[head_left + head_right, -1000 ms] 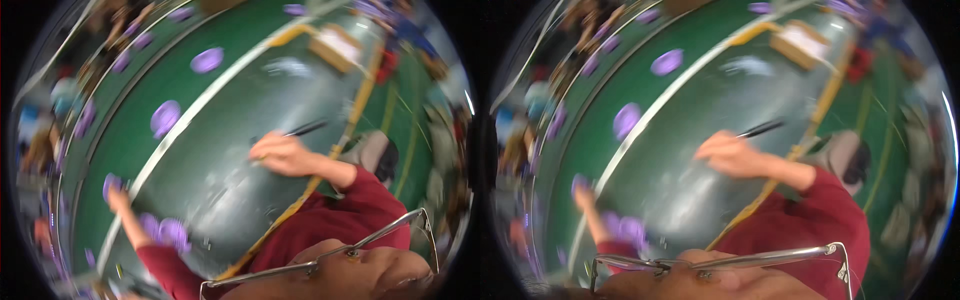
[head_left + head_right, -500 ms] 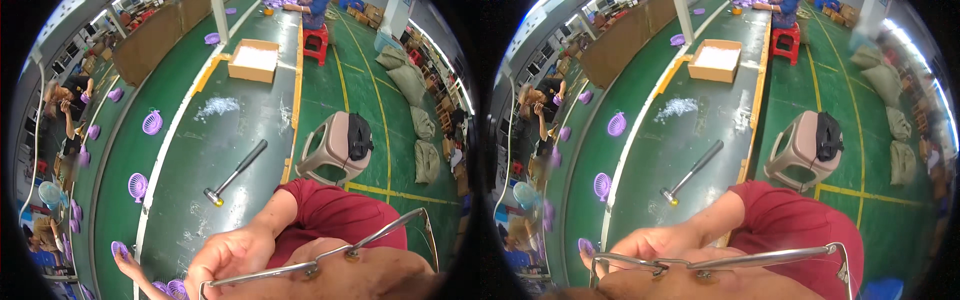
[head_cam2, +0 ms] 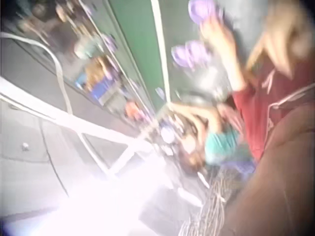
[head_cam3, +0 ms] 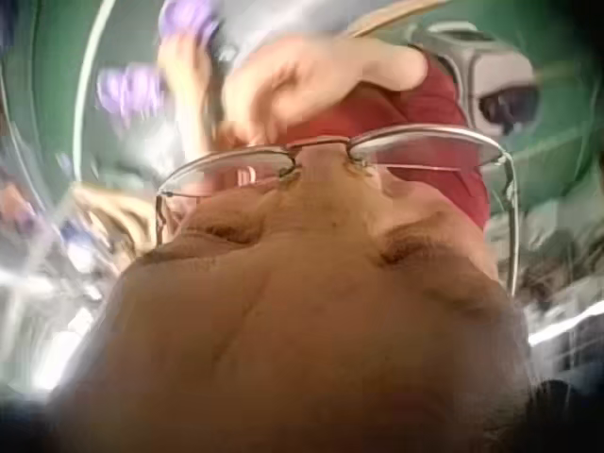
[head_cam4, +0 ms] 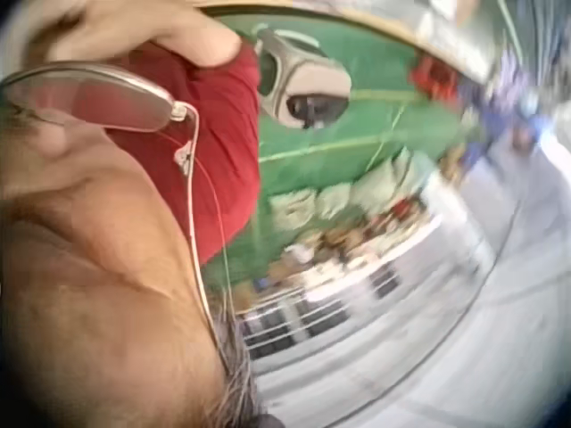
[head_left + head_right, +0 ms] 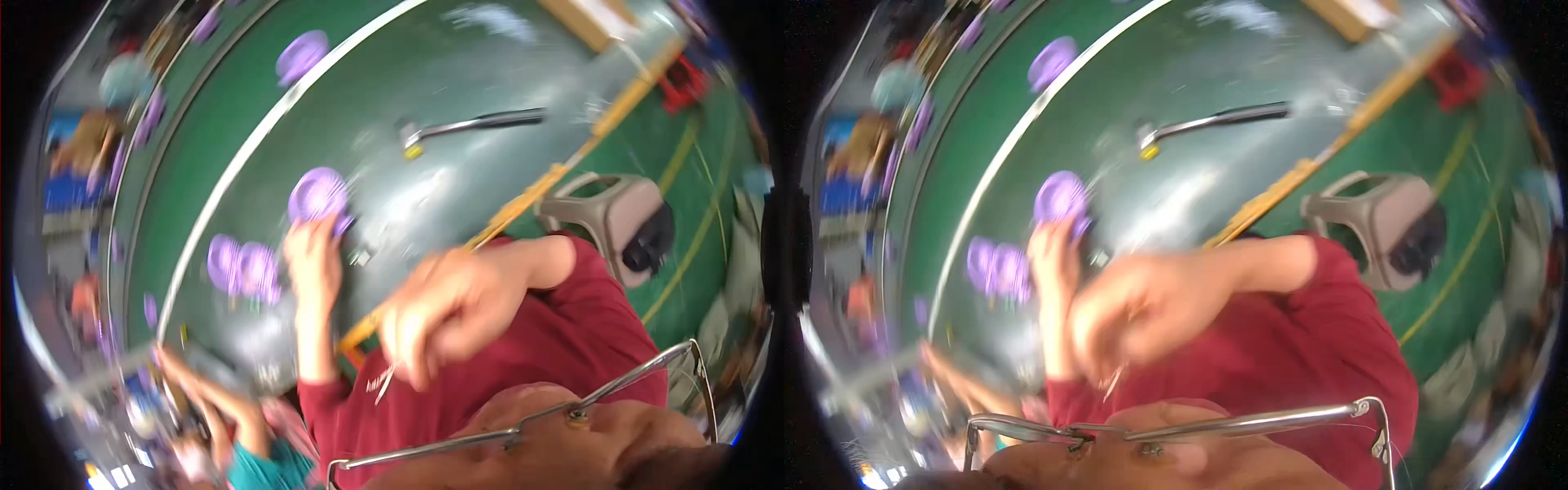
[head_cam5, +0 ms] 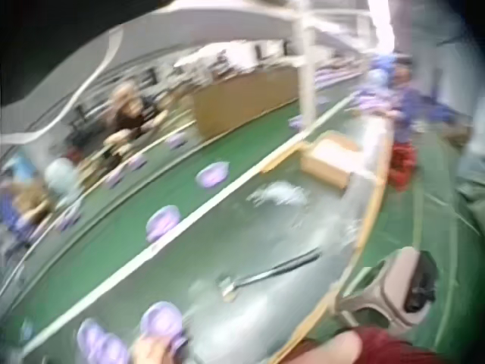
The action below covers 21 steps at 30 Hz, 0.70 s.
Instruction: Assemble small plastic fans by joining housing and motor components at a factory assembly line.
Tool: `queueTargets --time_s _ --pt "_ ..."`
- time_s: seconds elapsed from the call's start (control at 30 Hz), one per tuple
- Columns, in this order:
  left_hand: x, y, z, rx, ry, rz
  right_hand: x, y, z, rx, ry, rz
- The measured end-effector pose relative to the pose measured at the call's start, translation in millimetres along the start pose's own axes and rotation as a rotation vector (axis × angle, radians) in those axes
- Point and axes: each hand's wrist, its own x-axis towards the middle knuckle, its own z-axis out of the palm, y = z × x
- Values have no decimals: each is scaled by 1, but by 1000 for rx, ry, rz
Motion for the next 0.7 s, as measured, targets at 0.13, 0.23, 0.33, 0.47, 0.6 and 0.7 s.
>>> queueTargets --time_s 0.13,0.23,0.33,0.47,0.6,0.7 --pt "-36 32 -4 -51 195 -233 -41 54 -28 -759 691 403" --pt "-57 44 6 -122 329 -404 -54 86 -42 -926 676 420" --pt "-57 43 11 -189 284 -466 -37 95 -40 -1185 569 451" --pt "-42 42 15 -471 268 -544 -25 119 -34 -1261 461 540" --pt "-31 41 16 -675 221 -594 -17 139 -27 -1412 389 585" --pt "-30 39 15 -755 225 -610 -15 143 -27 -1474 401 674"
